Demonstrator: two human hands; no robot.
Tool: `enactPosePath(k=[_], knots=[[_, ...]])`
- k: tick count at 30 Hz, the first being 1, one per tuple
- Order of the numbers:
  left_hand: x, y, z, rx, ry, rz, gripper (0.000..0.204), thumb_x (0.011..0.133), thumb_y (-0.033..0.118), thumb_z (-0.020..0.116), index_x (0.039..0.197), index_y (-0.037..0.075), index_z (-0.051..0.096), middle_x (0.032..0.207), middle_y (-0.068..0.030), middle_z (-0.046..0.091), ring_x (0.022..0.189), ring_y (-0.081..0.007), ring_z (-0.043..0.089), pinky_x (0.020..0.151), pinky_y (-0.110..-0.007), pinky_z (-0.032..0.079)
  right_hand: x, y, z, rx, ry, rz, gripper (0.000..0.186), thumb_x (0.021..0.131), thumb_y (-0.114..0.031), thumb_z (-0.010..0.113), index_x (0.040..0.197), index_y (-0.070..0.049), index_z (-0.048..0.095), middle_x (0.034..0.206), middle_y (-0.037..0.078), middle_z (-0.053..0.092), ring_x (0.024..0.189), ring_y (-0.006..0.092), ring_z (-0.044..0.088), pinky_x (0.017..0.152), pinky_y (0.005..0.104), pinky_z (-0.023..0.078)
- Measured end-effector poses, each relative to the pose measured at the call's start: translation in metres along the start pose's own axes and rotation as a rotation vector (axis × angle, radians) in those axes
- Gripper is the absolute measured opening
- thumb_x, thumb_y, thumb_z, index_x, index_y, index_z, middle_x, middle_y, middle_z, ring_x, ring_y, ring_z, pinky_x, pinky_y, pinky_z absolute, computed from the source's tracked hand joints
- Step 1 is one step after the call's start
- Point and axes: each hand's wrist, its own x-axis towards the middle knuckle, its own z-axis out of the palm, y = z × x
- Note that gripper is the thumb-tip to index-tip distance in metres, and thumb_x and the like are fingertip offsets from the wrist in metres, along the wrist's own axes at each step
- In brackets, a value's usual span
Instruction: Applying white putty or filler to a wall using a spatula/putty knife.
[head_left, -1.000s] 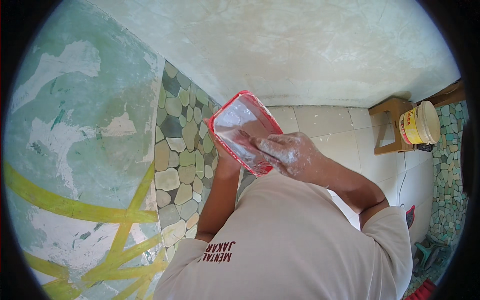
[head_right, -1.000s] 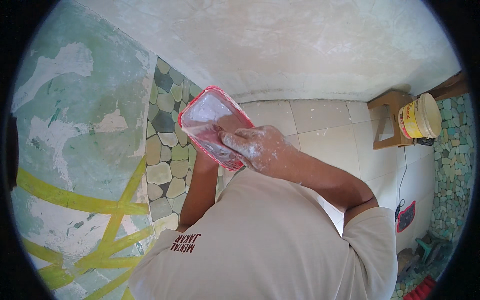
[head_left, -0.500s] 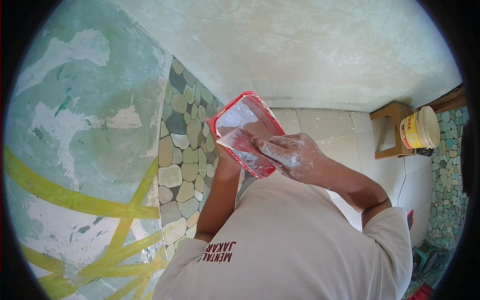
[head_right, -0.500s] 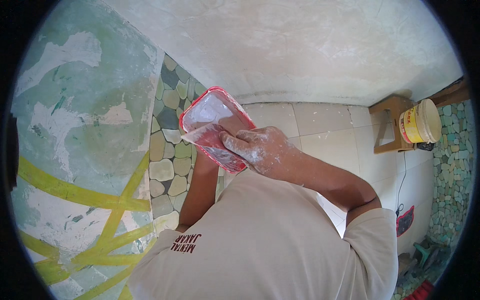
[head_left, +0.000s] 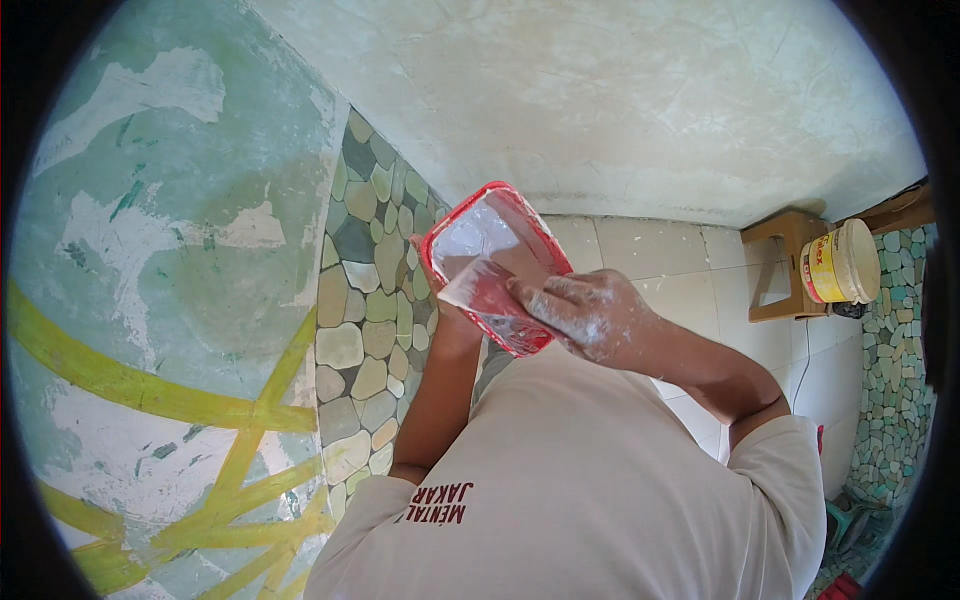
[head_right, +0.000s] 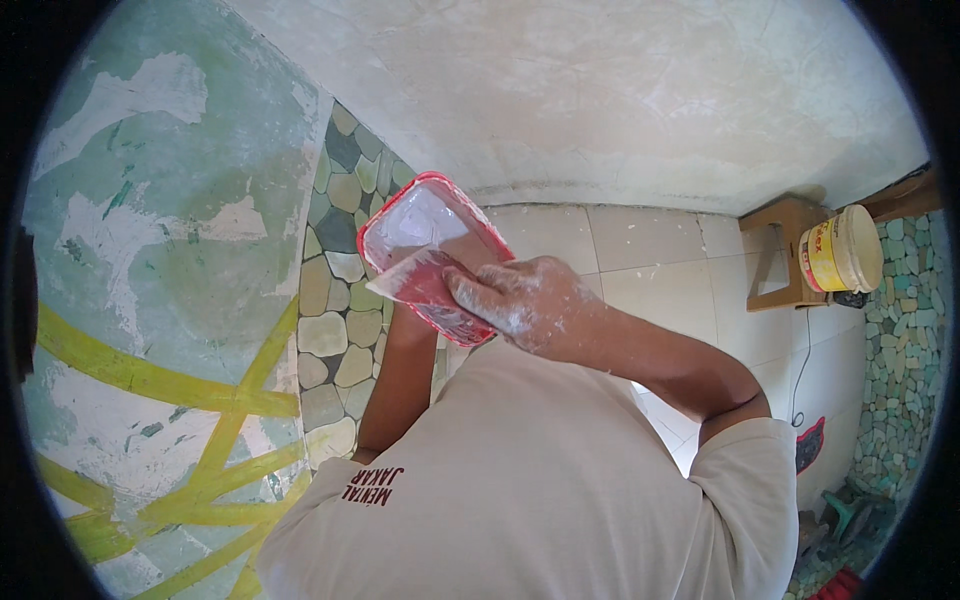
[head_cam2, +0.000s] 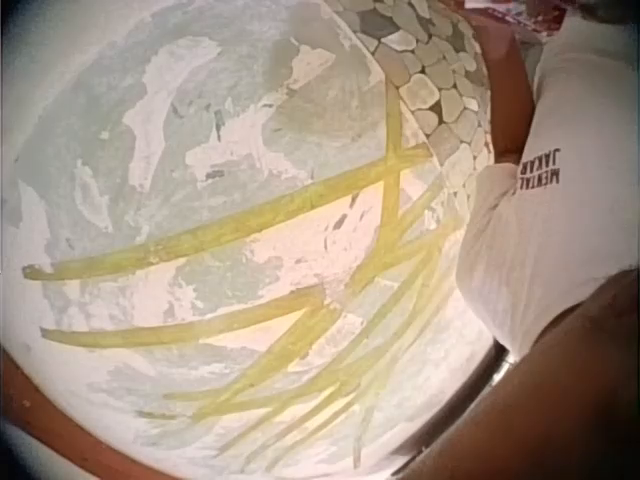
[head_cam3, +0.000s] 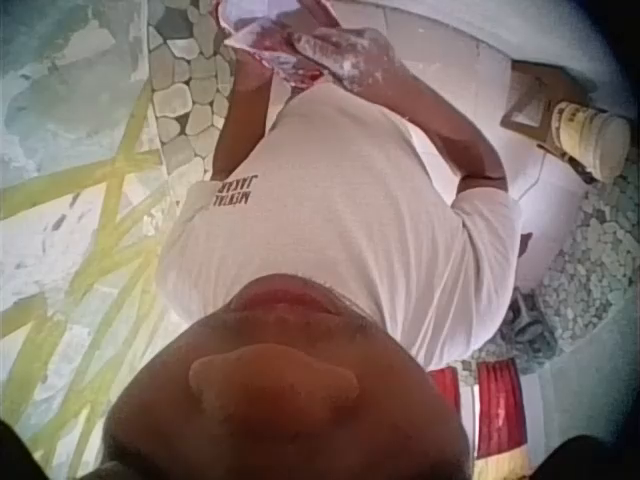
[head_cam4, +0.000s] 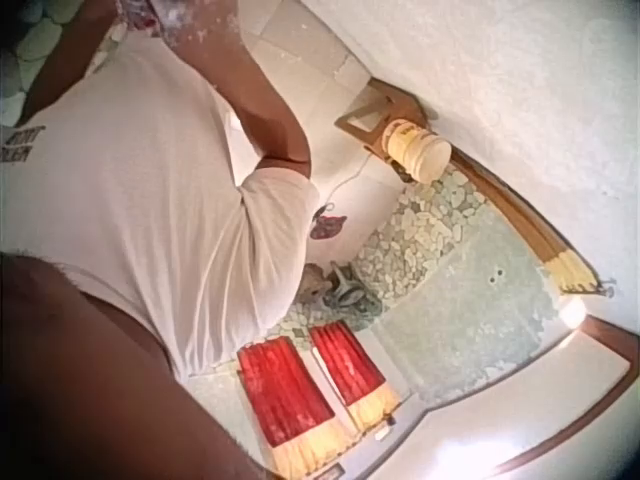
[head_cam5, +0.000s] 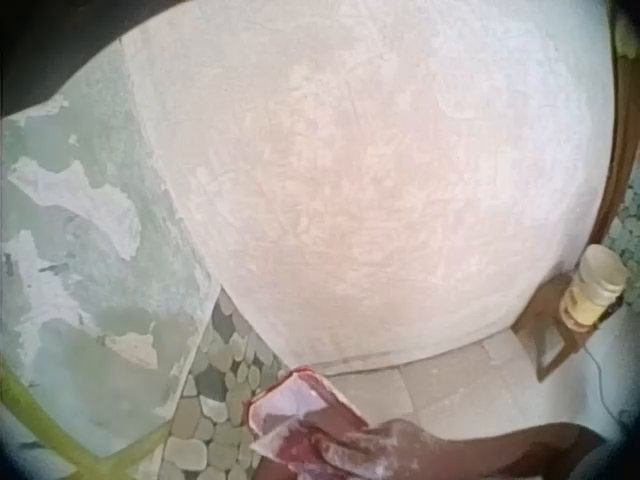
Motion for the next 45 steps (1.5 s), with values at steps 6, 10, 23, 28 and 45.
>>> enactPosePath(k=[6,10,23,28,45], knots=[[0.014,-0.010,0.002,0.209,0.061,0.061,0.066,0.086,0.059,0.042,0.123,0.006,0.049,0.114,-0.0133,0.059,0.100,-0.0262,0.060,0.088,-0.042,0.051,0.006,0.015,-0.016,-0.044,0.068,0.038,0.058,0.064,-0.005,0.071,0.120,-0.001,0.056,0.077,0.011,0.062,0.065,0.0284,0.064,0.053,0.0364,0.053],[0.017,-0.014,-0.006,0.077,0.030,0.027,0.091,0.081,0.082,0.026,0.128,0.006,0.047,0.120,-0.0154,0.056,0.106,-0.0290,0.057,0.093,-0.046,0.047,0.002,0.016,-0.017,-0.043,0.046,0.043,0.058,0.064,-0.007,0.072,0.119,-0.002,0.056,0.079,0.011,0.062,0.065,0.0285,0.064,0.053,0.0361,0.053],[0.034,-0.019,-0.003,0.189,0.167,0.053,0.090,0.083,0.080,0.026,0.132,0.007,0.044,0.127,-0.0152,0.052,0.114,-0.0292,0.052,0.098,-0.046,0.043,0.002,0.024,-0.019,0.009,0.060,0.115,0.054,0.065,-0.003,0.072,0.117,-0.003,0.058,0.081,0.013,0.064,0.067,0.0297,0.065,0.054,0.0372,0.053],[0.040,-0.021,-0.013,0.120,0.240,0.023,0.091,0.084,0.079,0.027,0.135,0.006,0.042,0.129,-0.0150,0.051,0.116,-0.0289,0.051,0.099,-0.046,0.042,-0.001,0.033,-0.018,0.277,0.115,0.136,0.037,0.075,0.002,0.065,0.112,0.001,0.060,0.082,0.017,0.064,0.064,0.0322,0.063,0.055,0.0373,0.052],[0.051,-0.013,0.018,0.271,0.194,0.226,0.091,0.086,0.077,0.027,0.134,0.001,0.043,0.132,-0.0144,0.049,0.120,-0.0277,0.047,0.102,-0.044,0.037,0.017,0.030,-0.055,0.155,-0.192,0.445,0.017,0.080,-0.008,0.063,0.095,0.000,0.060,0.076,0.022,0.061,0.066,0.0397,0.059,0.057,0.0459,0.046]])
